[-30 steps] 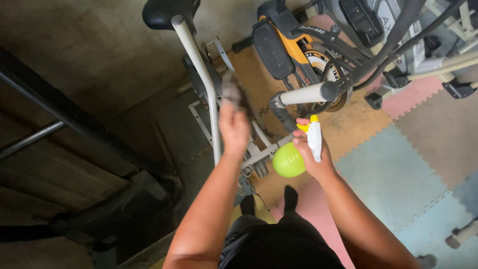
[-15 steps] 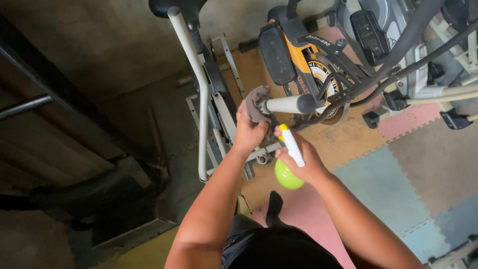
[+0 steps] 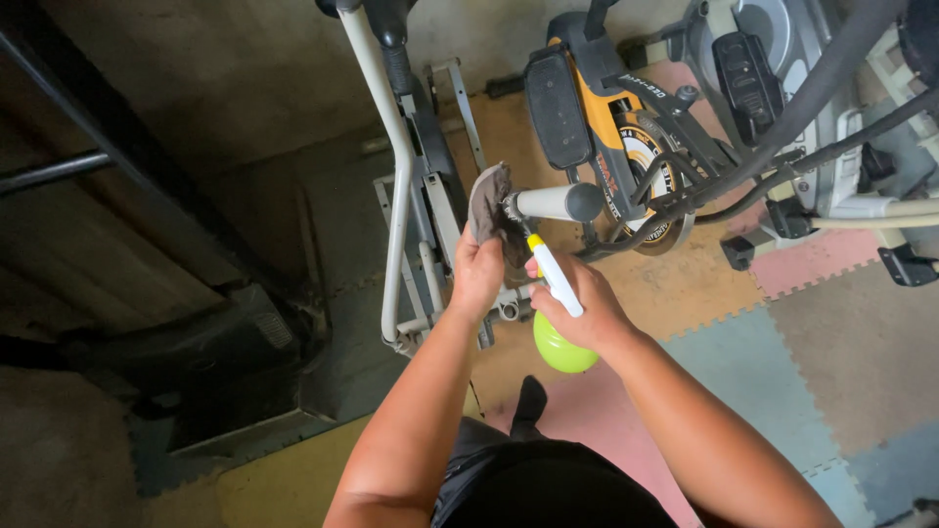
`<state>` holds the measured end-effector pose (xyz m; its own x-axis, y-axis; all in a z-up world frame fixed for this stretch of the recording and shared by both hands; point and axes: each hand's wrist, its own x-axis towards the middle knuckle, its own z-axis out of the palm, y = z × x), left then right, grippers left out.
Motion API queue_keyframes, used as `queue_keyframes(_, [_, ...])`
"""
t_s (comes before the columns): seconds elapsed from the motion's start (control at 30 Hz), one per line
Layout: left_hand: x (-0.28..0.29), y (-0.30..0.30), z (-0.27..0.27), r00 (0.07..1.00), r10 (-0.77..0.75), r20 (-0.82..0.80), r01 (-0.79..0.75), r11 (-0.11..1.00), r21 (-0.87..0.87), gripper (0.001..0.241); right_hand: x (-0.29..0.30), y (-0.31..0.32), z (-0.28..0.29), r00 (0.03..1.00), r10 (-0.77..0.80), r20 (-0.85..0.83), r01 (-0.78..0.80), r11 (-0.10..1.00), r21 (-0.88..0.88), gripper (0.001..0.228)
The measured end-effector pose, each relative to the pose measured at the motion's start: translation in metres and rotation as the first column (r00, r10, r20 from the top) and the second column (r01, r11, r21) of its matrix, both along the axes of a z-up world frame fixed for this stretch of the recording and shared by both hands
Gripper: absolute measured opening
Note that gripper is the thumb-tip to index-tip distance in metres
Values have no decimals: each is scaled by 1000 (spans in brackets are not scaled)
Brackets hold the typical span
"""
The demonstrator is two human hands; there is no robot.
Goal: Cleaning various cardio machines in a gym using a spray bottle and a cloth.
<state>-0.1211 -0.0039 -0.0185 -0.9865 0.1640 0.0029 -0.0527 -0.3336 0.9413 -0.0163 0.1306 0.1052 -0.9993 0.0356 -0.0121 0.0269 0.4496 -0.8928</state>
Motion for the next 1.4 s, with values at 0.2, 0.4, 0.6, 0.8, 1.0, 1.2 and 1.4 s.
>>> queue_keyframes(0.2, [10,2,18,995,-19,96,12,998,67,38,-11,-6,6,987,-43,152,22,990,138,21])
queue_keyframes(0.4, [20,3,108,905,45,-424,-96,990,-101,68,1,5,-9,999,-51,-17,52,996,78,44])
queue_keyframes(0.6, [14,3,96,767,-12,-641,-302,875,-378,70,6,13,-16,993,-109,-36,110,993,43,55])
queue_keyframes(0.8, [21,6,61,883,-13,-469,-193,901,-388,42,11,23,-33,998,-53,-32,52,998,-43,58])
queue_keyframes(1.0, [23,16,89,715,94,-693,-530,719,-449,38,10,25,-27,998,-63,12,64,989,-136,77])
queue_keyframes(1.2, [-3,21,66,956,-31,-290,3,995,-97,44,6,47,-61,982,107,-155,-125,986,-112,76])
queue_keyframes(1.4, [-1,41,-16,991,-48,-121,54,997,45,36,13,55,-87,994,90,-60,-99,977,-188,73])
